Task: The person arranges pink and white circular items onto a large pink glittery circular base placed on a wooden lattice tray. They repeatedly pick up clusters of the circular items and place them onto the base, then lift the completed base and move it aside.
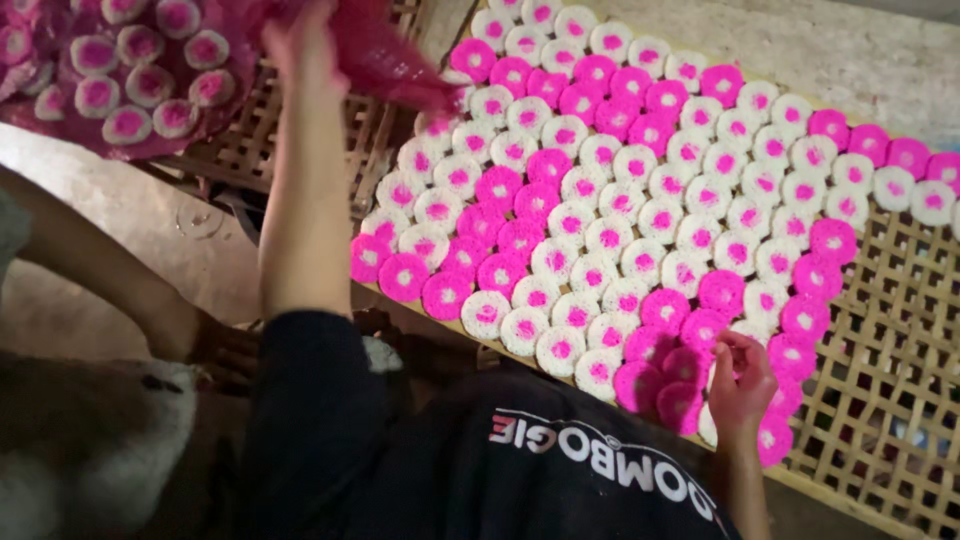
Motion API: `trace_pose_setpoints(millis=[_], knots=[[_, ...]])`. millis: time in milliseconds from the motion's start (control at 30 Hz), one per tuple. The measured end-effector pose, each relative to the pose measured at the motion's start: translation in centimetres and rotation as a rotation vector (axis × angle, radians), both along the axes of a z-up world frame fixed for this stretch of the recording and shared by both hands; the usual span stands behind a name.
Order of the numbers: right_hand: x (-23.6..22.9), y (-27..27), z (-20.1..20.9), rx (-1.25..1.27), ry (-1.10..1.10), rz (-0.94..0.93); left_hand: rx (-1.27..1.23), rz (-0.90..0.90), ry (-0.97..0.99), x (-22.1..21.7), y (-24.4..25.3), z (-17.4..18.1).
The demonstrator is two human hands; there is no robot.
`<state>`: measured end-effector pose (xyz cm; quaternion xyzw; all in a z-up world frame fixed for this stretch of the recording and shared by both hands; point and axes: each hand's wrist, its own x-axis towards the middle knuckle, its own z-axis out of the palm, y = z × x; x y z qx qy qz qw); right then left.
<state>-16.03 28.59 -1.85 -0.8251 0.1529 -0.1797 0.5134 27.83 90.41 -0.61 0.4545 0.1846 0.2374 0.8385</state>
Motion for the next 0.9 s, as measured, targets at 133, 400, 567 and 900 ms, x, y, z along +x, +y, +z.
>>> trace_pose_setpoints(millis=[133, 400, 567, 900], knots=[[0.8, -1.4, 0.6, -0.033, -0.052, 0.053, 0.038, -0.088, -0.035, -1.9, -2.2, 3.2], [0.0, -3.2, -0.5, 0.048, -0.062, 0.089, 0.163, -0.223, -0.007, -1.8, -6.8, 7.9], [0.3, -2.0, -2.0, 0.015, 0.086, 0.03, 0.284, -0.388, 0.31, -4.6, -1.7, 8.7], [9.3, 6.8, 0.0, -0.103, 0.11, 0.089, 1.572, 0.066, 0.427, 4.1, 8.6, -4.8]])
